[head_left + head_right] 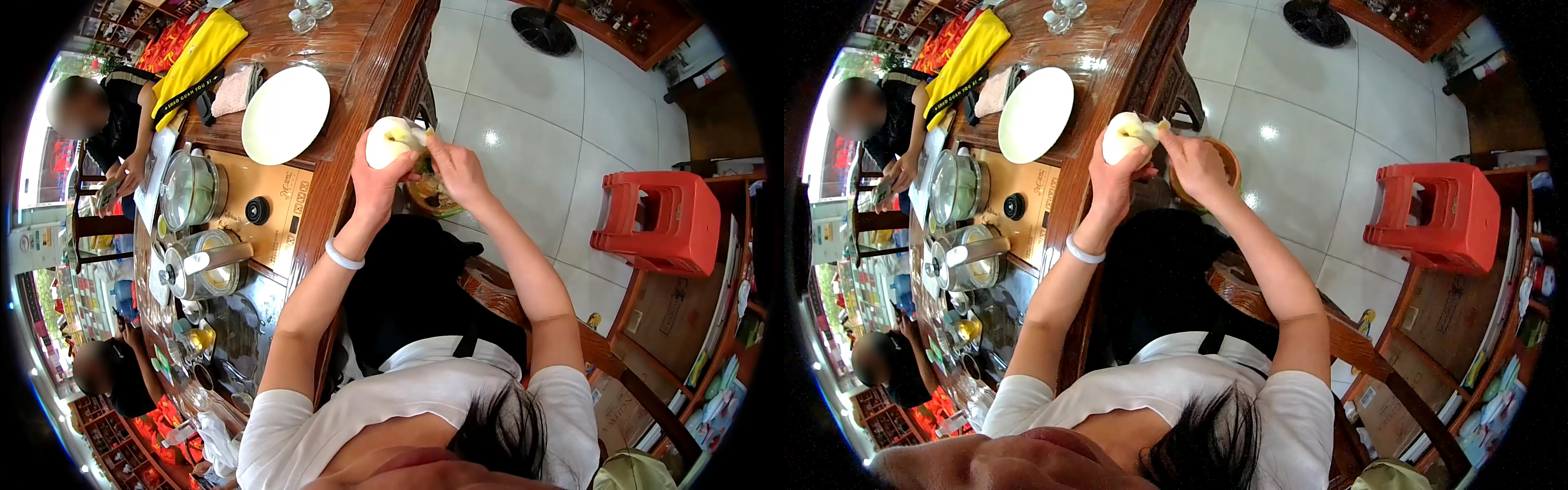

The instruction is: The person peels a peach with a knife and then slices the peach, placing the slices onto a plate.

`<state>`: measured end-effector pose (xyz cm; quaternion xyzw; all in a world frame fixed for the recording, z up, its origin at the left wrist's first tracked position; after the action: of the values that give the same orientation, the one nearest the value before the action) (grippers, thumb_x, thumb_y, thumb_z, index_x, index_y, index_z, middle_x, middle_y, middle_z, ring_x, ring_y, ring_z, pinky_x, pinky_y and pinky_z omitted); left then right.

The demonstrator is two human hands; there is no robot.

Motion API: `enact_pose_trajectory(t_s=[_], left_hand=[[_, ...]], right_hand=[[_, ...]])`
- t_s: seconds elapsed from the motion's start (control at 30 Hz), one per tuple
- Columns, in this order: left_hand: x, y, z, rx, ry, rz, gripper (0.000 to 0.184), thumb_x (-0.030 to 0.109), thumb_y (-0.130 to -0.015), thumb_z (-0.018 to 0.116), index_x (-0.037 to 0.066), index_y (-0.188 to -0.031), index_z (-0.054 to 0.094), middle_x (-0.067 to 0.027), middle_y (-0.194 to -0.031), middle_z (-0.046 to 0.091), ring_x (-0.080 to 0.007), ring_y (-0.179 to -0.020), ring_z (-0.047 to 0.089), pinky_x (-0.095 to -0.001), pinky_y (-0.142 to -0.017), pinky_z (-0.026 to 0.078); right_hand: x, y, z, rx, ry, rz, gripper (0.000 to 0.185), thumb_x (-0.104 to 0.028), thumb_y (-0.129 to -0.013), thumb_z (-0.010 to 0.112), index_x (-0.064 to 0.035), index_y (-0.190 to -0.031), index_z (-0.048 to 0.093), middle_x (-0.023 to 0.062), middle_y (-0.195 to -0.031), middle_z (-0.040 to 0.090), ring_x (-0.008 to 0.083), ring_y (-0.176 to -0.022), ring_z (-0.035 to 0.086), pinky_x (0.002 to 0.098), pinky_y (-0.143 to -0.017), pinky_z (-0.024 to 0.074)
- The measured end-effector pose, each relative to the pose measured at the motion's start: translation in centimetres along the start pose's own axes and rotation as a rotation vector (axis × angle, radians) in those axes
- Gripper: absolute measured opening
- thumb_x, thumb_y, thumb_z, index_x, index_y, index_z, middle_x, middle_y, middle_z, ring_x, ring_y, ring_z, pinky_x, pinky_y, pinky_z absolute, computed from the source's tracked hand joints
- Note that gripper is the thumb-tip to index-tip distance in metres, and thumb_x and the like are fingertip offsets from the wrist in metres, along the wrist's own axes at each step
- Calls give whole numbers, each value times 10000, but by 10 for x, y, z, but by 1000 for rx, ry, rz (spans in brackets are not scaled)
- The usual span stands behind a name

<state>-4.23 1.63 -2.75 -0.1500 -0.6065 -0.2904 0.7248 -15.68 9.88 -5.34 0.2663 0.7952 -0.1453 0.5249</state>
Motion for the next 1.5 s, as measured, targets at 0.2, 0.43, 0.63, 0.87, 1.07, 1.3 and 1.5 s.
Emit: enact_pose_trajectory(t_s=[0.2, 0.43, 0.63, 0.87, 1.07, 1.3, 1.5], left_hand=[[-3, -1, 0, -51, -111, 90, 663, 47, -668, 742, -6, -1214, 370, -95, -1040, 540, -145, -885, 558, -255, -707, 507], [-8, -2, -3, -45, -260, 231, 745, 88, -630, 797, -23, -1222, 357, -96, -1062, 543, -151, -960, 535, -277, -805, 479], [-14, -5, -3, -101, -249, 141, 743, 86, -622, 806, -21, -1210, 365, -94, -1069, 544, -148, -962, 534, -279, -813, 476], [-13, -4, 0, -95, -259, 155, 698, 77, -619, 803, -15, -1180, 398, -86, -1023, 565, -142, -924, 548, -277, -791, 480], [-16, -5, -6, -100, -450, 139, 698, 122, -597, 818, -8, -1159, 426, -77, -980, 583, -139, -894, 561, -274, -765, 486], [-10, -13, -4, -203, -365, 267, 684, 61, -661, 764, -5, -1229, 388, -71, -1010, 568, -130, -860, 569, -247, -619, 528], [4, -5, -6, -116, -46, -60, 687, 60, -669, 754, -20, -1236, 374, -105, -1030, 550, -157, -848, 575, -254, -621, 519]], right_hand=[[-14, 1, 0, 126, 231, -89, 529, -487, -864, 468, -1, -687, 583, 204, -643, 578, 375, -608, 574, 459, -560, 435], [-13, -1, -1, 118, 342, -225, 376, -440, -853, 508, -91, -794, 634, 150, -582, 540, 336, -545, 564, 438, -521, 436], [3, -2, 7, 118, 356, -308, 204, -325, -858, 534, -191, -910, 680, 113, -609, 549, 318, -568, 567, 395, -523, 444], [-2, 0, 4, 170, 350, -231, 503, -441, -870, 484, -13, -630, 594, 188, -514, 544, 338, -495, 576, 431, -465, 445], [-3, 1, 4, 184, 371, -275, 550, -467, -870, 469, -3, -596, 577, 193, -516, 547, 345, -496, 575, 430, -462, 442], [17, -4, 11, -151, -145, 16, 694, -580, -877, 368, -4, -523, 519, 127, -472, 509, 241, -487, 539, 359, -525, 424], [18, -8, -4, -192, -305, 240, 688, -615, -878, 320, -52, -501, 435, 13, -438, 390, 135, -412, 395, 278, -433, 324]])
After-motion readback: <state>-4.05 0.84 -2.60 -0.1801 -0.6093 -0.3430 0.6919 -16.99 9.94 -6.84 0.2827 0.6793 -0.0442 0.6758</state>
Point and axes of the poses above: each hand's wrist, its own y-axis away from the middle knuckle, its own z-axis out of the palm, x = y × z, the point moved 5 cm from there along -y, towards the middle knuckle
